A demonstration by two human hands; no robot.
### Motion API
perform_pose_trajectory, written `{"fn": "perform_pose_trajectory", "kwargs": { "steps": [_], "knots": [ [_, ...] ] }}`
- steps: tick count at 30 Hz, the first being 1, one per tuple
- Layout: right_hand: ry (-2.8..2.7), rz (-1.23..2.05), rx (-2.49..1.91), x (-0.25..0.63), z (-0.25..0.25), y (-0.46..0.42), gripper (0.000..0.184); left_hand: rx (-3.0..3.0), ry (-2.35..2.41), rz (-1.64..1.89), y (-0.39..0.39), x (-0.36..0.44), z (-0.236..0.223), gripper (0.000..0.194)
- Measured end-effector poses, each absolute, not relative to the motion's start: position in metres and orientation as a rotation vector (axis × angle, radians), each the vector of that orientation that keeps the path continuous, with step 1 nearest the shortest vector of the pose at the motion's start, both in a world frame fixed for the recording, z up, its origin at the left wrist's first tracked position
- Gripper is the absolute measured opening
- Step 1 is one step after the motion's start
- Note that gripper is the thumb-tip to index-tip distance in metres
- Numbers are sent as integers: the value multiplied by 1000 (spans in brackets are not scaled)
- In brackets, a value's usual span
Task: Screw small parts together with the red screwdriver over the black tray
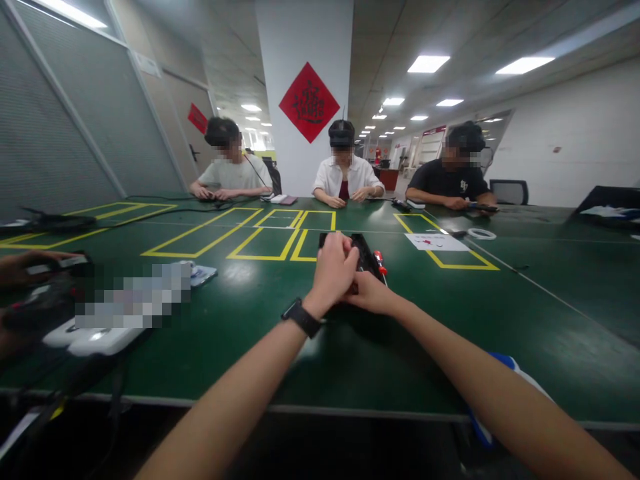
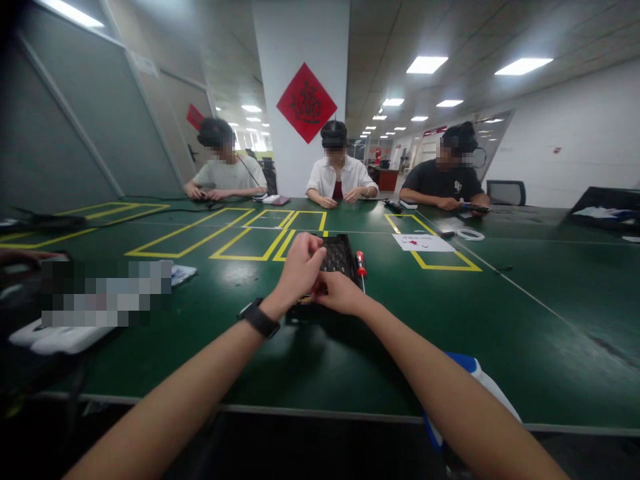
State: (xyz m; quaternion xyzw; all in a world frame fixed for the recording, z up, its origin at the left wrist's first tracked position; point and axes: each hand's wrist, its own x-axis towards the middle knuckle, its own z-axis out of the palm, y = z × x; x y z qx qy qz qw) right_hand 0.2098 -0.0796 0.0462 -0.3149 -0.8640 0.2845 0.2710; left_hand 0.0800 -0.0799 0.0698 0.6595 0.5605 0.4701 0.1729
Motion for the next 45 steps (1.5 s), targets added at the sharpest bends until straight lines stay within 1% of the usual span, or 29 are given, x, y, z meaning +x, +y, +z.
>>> {"fn": "perform_pose_trajectory", "kwargs": {
  "steps": [2, 3, 5, 7, 8, 11, 15, 19, 30, 36, 40, 45],
  "knots": [
    [-2344, 739, -820, 210, 47, -80, 22, 1972, 1612, 1494, -55, 56, 68, 18],
    [-2353, 726, -811, 210, 47, -81, 21, 1938, 1621, 1534, -42, 44, 61, 20],
    [-2361, 709, -805, 210, 48, -82, 20, 1787, 1589, 1517, -19, 24, 42, 31],
    [-2358, 711, -803, 210, 49, -82, 19, 1754, 1537, 1424, -2, 12, 21, 46],
    [-2351, 720, -796, 210, 49, -82, 19, 1756, 1506, 1394, 4, 9, 12, 50],
    [-2336, 727, -777, 210, 49, -82, 18, 1780, 1457, 1387, 15, 7, -3, 45],
    [-2366, 677, -786, 210, 47, -81, 16, 1820, 1523, 1342, 22, 7, -6, 37],
    [-2388, 659, -788, 210, 47, -79, 16, 1845, 1553, 1291, 23, 5, -7, 38],
    [-2354, 779, -798, 209, 50, -80, 19, 1863, 1570, 1324, 23, 5, -9, 34],
    [-2408, 679, -845, 209, 53, -81, 21, 1851, 1561, 1314, 23, 4, -10, 34],
    [-2441, 572, -831, 212, 53, -78, 20, 1858, 1559, 1314, 23, 5, -10, 34],
    [-2431, 694, -804, 214, 52, -76, 24, 1855, 1558, 1329, 25, 5, -11, 33]
  ]
}}
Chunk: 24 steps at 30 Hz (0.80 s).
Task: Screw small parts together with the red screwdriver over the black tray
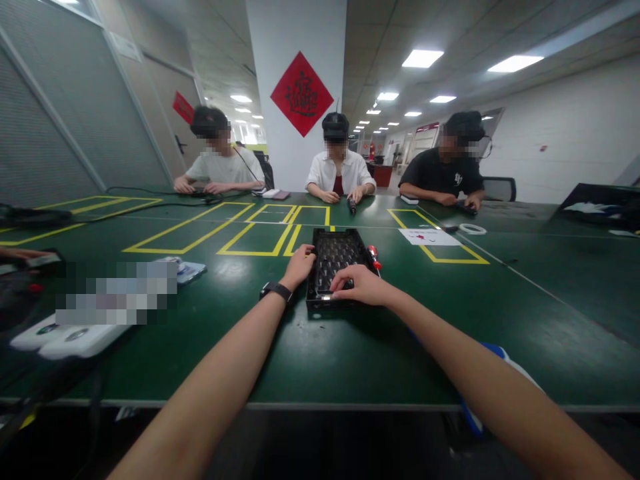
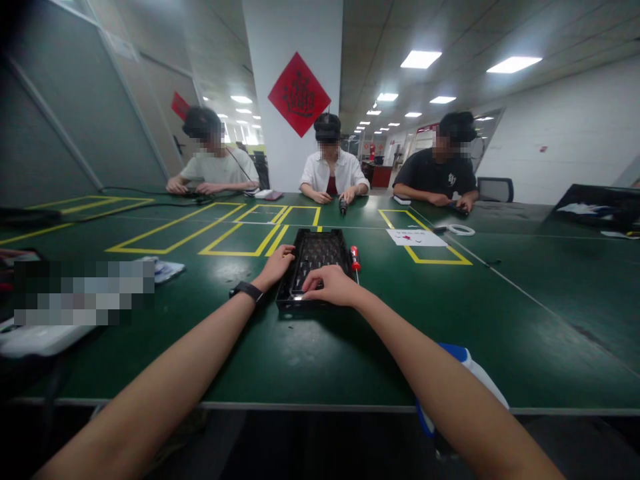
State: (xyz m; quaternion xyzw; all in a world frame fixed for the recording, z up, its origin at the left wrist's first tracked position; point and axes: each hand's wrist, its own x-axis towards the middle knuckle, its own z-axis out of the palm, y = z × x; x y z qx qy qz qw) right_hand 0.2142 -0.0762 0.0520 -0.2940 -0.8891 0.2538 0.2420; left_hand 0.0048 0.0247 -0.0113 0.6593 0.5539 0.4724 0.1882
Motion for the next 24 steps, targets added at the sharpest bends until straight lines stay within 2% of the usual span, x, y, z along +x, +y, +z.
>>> {"fn": "perform_pose_trajectory", "kwargs": {
  "steps": [8, 17, 24],
  "knots": [
    [-2382, 673, -784, 210, 50, -76, 22, 1855, 1554, 1316, 25, 4, -13, 33],
    [-2362, 829, -856, 212, 51, -78, 24, 1859, 1590, 1297, 21, 4, -9, 34],
    [-2418, 774, -883, 210, 54, -78, 22, 1872, 1599, 1288, 19, 5, -7, 34]
  ]
}}
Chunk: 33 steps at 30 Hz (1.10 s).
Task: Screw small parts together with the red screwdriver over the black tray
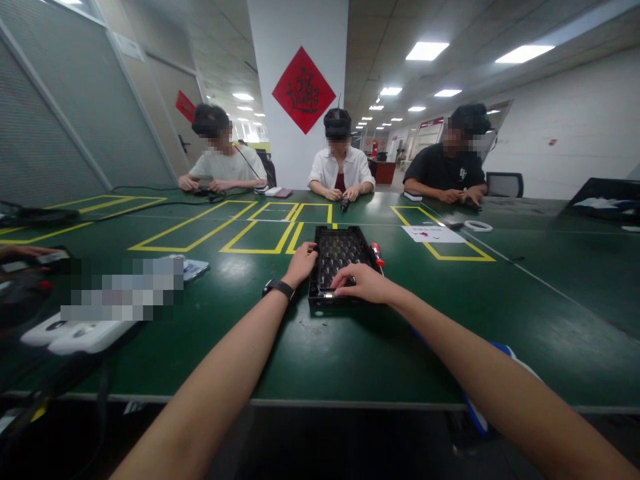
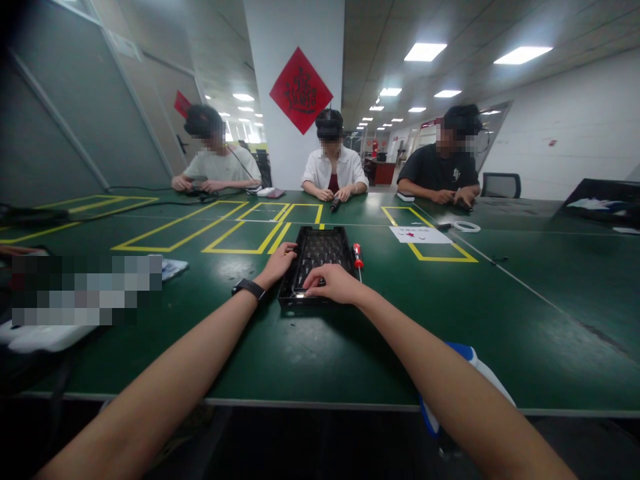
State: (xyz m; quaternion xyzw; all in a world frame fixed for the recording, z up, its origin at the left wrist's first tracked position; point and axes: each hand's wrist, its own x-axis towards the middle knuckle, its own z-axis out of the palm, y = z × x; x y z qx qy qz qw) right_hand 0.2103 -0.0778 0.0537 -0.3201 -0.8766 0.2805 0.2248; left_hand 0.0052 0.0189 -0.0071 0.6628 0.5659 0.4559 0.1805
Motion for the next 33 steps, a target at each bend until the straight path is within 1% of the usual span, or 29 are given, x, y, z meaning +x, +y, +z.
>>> {"fn": "perform_pose_trajectory", "kwargs": {
  "steps": [5, 9, 14, 19, 21, 27, 33],
  "knots": [
    [-2393, 591, -939, 205, 49, -79, 16, 1881, 1605, 1284, 17, 5, -5, 35],
    [-2481, 633, -908, 206, 51, -78, 19, 1881, 1609, 1277, 17, 6, -4, 35],
    [-2553, 409, -931, 210, 54, -73, 22, 1868, 1627, 1268, 18, 6, -5, 35],
    [-2516, 633, -890, 209, 54, -71, 20, 1866, 1632, 1275, 18, 6, -5, 34],
    [-2466, 672, -887, 208, 54, -73, 19, 1862, 1631, 1272, 18, 6, -5, 34],
    [-2497, 470, -818, 207, 54, -77, 18, 1865, 1612, 1276, 18, 6, -5, 34],
    [-2496, 380, -849, 205, 51, -77, 24, 1874, 1622, 1260, 17, 7, -4, 35]
  ]
}}
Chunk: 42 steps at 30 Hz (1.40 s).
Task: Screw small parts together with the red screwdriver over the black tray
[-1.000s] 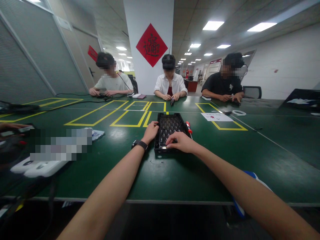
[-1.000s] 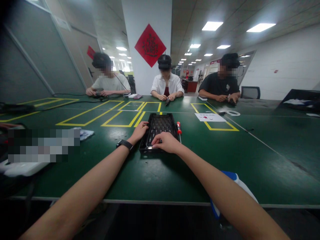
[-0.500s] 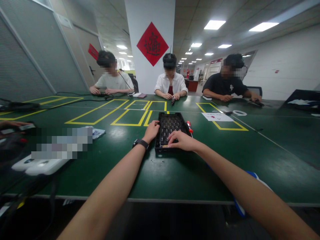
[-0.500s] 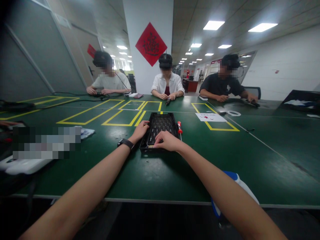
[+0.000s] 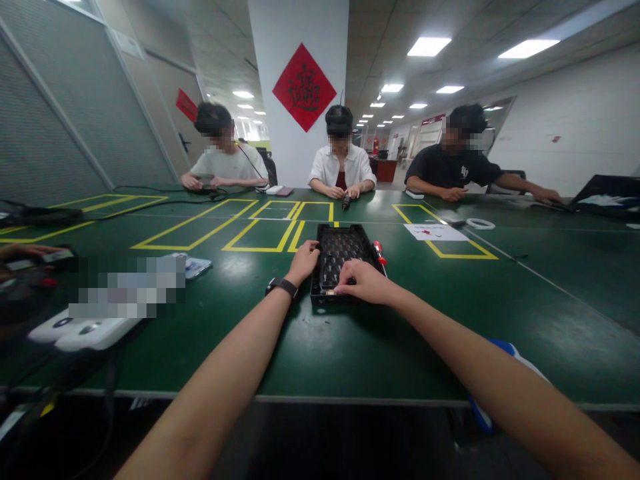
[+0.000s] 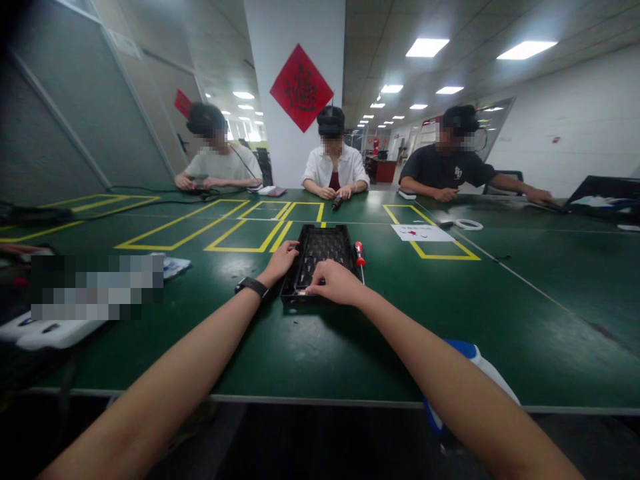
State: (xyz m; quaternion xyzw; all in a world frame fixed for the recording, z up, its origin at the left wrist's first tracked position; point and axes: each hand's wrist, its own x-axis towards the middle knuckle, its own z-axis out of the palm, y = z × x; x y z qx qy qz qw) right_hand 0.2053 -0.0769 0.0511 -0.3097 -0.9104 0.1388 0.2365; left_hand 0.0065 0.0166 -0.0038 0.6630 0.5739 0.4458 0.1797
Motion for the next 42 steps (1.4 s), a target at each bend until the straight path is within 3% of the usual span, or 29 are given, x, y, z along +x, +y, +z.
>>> {"fn": "perform_pose_trajectory", "kwargs": {
  "steps": [42],
  "knots": [
    [-2441, 360, -895, 207, 48, -79, 26, 1912, 1608, 1266, 21, 5, -7, 35]
  ]
}}
